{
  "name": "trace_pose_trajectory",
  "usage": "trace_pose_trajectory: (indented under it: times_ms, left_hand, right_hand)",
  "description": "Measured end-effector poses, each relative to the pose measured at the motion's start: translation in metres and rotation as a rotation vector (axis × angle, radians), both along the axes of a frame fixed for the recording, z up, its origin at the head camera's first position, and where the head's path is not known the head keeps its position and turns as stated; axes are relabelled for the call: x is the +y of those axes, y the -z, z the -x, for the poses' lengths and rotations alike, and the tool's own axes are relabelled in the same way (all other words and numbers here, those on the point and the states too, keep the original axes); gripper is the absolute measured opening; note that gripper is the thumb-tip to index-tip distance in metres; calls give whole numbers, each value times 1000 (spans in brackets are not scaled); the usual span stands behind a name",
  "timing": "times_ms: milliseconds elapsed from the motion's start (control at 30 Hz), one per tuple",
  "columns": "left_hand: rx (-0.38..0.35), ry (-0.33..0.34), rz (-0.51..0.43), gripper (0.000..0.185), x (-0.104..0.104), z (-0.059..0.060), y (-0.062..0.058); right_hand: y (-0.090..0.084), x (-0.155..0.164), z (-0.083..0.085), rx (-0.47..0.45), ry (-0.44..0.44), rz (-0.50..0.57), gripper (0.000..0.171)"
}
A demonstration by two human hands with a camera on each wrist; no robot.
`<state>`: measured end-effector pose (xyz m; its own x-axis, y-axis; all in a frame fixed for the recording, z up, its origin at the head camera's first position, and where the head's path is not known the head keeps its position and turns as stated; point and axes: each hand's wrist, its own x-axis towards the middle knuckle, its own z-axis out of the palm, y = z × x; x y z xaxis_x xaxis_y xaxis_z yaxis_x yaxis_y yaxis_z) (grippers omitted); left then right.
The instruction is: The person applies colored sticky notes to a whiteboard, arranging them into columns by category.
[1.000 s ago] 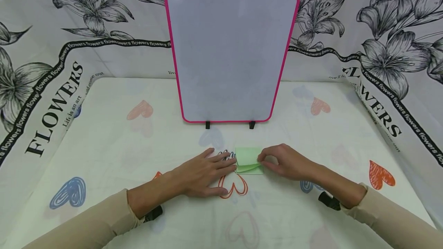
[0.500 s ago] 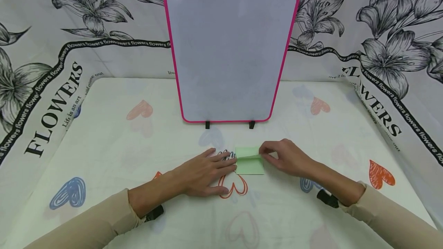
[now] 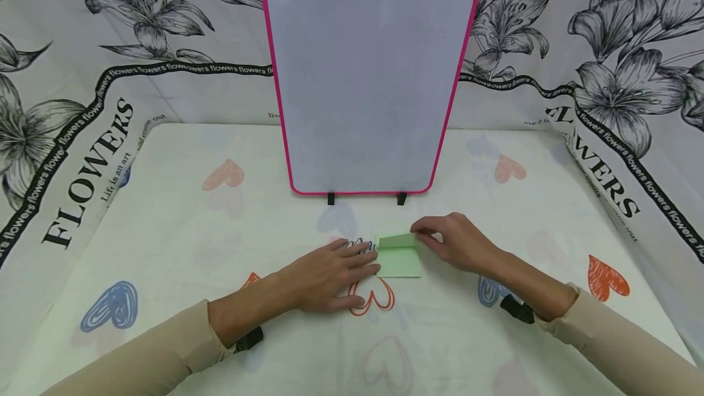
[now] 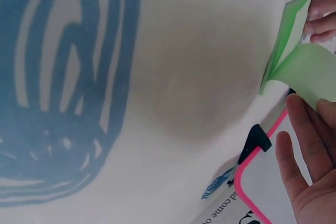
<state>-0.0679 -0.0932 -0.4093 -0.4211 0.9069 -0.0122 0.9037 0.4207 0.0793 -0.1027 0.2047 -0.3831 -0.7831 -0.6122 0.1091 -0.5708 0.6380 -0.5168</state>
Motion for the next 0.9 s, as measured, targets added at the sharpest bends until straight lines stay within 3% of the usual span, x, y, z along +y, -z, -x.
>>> trace_pose_trajectory:
  times_ms: [333,667,900]
  left_hand:
    - [75,0,27,57,2,-2,-1]
    - [54,15,23,59,3,0,-2]
    - [66,30,9,59,4,1,0]
  right_hand:
    - [-5,1,9,23,2,28,21]
    - [-16,0,23,54,4,25,21]
    - [-34,0,38,191,27,68,19]
